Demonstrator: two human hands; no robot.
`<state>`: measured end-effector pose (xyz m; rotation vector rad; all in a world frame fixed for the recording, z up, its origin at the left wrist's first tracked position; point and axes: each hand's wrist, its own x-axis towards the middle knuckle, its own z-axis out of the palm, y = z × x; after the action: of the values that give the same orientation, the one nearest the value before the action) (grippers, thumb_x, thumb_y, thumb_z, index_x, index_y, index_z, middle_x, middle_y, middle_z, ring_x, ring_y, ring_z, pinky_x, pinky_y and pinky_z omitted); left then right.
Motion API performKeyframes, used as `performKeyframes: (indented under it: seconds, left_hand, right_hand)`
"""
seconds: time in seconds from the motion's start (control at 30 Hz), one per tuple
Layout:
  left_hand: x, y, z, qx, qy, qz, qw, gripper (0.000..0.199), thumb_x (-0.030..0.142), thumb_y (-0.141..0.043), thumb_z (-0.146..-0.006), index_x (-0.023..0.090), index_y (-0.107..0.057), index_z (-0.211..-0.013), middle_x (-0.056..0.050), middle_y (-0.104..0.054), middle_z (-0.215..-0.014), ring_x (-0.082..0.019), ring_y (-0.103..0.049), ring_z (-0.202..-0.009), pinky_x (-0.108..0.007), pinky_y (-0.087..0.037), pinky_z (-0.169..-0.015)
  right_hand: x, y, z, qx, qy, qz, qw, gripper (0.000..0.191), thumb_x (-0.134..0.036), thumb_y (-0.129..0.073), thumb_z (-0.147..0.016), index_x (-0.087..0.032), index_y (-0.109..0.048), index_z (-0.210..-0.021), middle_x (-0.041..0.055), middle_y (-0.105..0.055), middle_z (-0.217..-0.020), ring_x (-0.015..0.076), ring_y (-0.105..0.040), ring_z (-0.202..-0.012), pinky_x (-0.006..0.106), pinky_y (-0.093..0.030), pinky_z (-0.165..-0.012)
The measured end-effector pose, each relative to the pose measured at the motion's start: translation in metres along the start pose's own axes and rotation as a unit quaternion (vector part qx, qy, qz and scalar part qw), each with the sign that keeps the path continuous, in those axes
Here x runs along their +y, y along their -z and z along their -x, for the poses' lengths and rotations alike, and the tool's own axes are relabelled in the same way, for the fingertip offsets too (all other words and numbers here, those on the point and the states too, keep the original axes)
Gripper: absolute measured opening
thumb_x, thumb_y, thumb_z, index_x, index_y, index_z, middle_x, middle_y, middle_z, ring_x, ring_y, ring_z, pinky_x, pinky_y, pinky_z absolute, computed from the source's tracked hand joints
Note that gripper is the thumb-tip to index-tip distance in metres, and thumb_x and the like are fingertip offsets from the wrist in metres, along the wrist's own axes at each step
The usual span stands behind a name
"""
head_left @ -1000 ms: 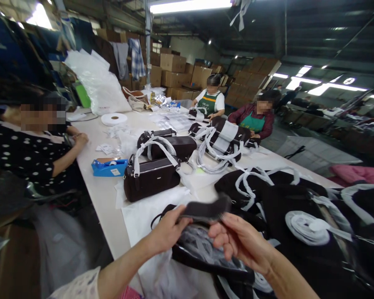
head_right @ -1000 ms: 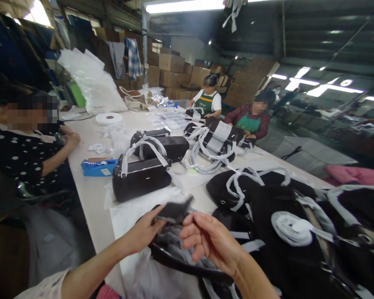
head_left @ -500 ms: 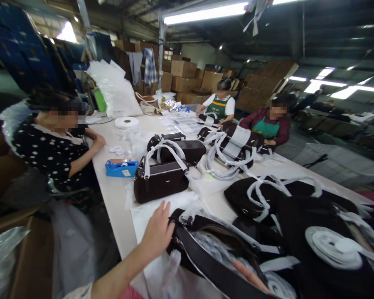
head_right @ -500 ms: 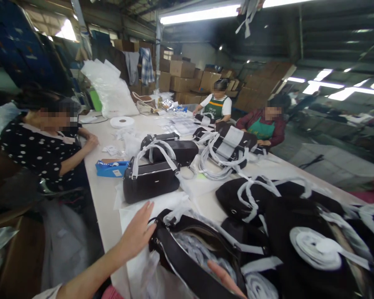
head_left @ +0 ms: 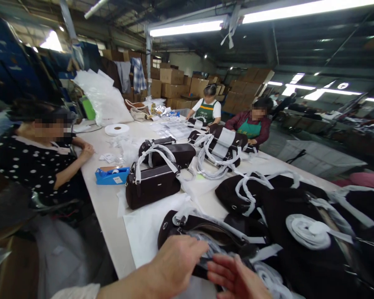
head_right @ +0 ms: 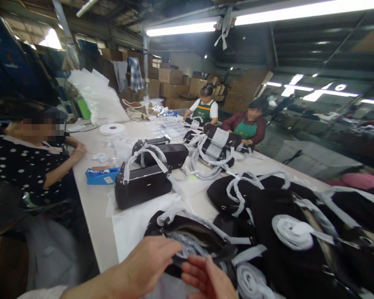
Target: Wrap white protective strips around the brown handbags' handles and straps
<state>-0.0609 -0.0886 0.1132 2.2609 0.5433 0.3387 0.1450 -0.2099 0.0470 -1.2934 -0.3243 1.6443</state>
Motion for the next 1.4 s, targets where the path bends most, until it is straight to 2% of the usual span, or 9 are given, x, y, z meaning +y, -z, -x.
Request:
performKeyframes:
  seconds: [0.1,0.27,0.37,0.6,0.77,0.9,1.03,1.23,1.4]
  left_hand:
    - [-0.003,-0.017,0.004,-0.040,-0.026,0.017,0.999,0.019,0.017,-0.048,-0.083,0.020,-0.064,-0.092,-0.004,-0.069,-0.092,-0.019,-0.062,-0.086,-0.027,-0.046,-0.080]
    - [-0.065,-0.010,0.001,0.191,0.191,0.081,0.959,0.025,0.027,-0.040,-0.090,0.020,-0.063,-0.096,-0.005,-0.066,-0.096,-0.019,-0.060,-0.090,-0.030,-0.047,-0.081]
    - [-0.098,-0.012,-0.001,0.191,0.267,0.015,0.944,0.024,0.026,-0.041,-0.087,0.018,-0.062,-0.095,-0.007,-0.063,-0.100,-0.021,-0.057,-0.095,-0.034,-0.045,-0.086]
    - [-0.079,-0.029,-0.002,0.196,0.145,-0.109,0.964,0.027,0.019,-0.052,-0.079,0.022,-0.062,-0.104,-0.009,-0.057,-0.114,-0.026,-0.050,-0.107,-0.040,-0.040,-0.091]
    - [-0.080,-0.027,-0.001,0.164,0.199,-0.072,0.964,0.035,0.024,-0.059,-0.074,0.019,-0.057,-0.108,-0.008,-0.058,-0.113,-0.026,-0.050,-0.106,-0.039,-0.040,-0.092]
    - [-0.092,-0.026,-0.001,0.125,0.204,-0.067,0.969,0.028,0.030,-0.062,-0.072,0.019,-0.060,-0.098,-0.007,-0.061,-0.103,-0.025,-0.052,-0.099,-0.037,-0.042,-0.085]
    - [-0.104,-0.029,-0.003,0.165,0.178,-0.047,0.969,0.016,0.032,-0.049,-0.085,0.019,-0.058,-0.081,-0.005,-0.061,-0.088,-0.021,-0.053,-0.089,-0.033,-0.041,-0.081]
    - [-0.127,-0.051,-0.013,0.229,0.191,-0.040,0.954,0.030,0.030,-0.030,-0.094,0.021,-0.050,-0.074,-0.002,-0.057,-0.072,-0.016,-0.054,-0.071,-0.027,-0.041,-0.067]
    - [-0.142,-0.052,-0.017,0.261,0.155,0.038,0.952,0.027,0.035,-0.032,-0.094,0.022,-0.052,-0.081,0.002,-0.058,-0.067,-0.013,-0.057,-0.063,-0.023,-0.042,-0.064]
  right_hand:
    - [0.003,-0.056,-0.020,-0.029,0.016,-0.040,0.999,0.065,-0.067,-0.074,-0.061,-0.019,-0.067,-0.104,0.0080,-0.074,-0.093,0.0224,-0.069,-0.083,0.031,-0.053,-0.067]
    - [-0.014,-0.088,-0.029,0.022,0.108,-0.105,0.988,0.051,-0.024,-0.092,-0.045,-0.018,-0.068,-0.089,-0.0022,-0.069,-0.071,0.0131,-0.066,-0.071,0.027,-0.051,-0.080]
    - [-0.016,-0.093,-0.030,0.020,0.100,-0.086,0.991,0.051,-0.027,-0.092,-0.044,-0.018,-0.068,-0.089,-0.0015,-0.067,-0.073,0.0157,-0.066,-0.071,0.032,-0.053,-0.079]
    - [-0.004,-0.095,-0.058,0.099,0.056,0.058,0.992,0.064,-0.075,-0.068,-0.059,-0.017,-0.066,-0.086,0.0049,-0.066,-0.078,0.0191,-0.063,-0.072,0.029,-0.051,-0.057]
    - [-0.017,-0.098,-0.064,0.069,0.136,0.180,0.972,0.047,-0.060,-0.073,-0.067,-0.019,-0.066,-0.090,0.0014,-0.066,-0.081,0.0169,-0.061,-0.078,0.023,-0.042,-0.060]
    - [-0.022,-0.106,-0.072,0.053,0.137,0.172,0.974,0.045,-0.053,-0.077,-0.063,-0.018,-0.060,-0.087,-0.0025,-0.061,-0.067,0.0151,-0.057,-0.066,0.025,-0.040,-0.059]
    - [-0.032,-0.112,-0.069,-0.011,0.189,0.159,0.969,0.039,-0.053,-0.069,-0.073,-0.018,-0.053,-0.068,-0.0038,-0.054,-0.059,0.0120,-0.051,-0.059,0.027,-0.043,-0.065]
    - [-0.031,-0.126,-0.057,-0.104,0.157,0.165,0.968,0.042,-0.059,-0.057,-0.081,-0.019,-0.054,-0.073,-0.0078,-0.046,-0.047,0.0090,-0.043,-0.046,0.028,-0.045,-0.061]
    - [-0.038,-0.122,-0.056,-0.052,0.140,0.211,0.966,0.050,-0.067,-0.059,-0.073,-0.019,-0.052,-0.068,-0.0115,-0.034,-0.042,0.0057,-0.029,-0.040,0.022,-0.033,-0.047]
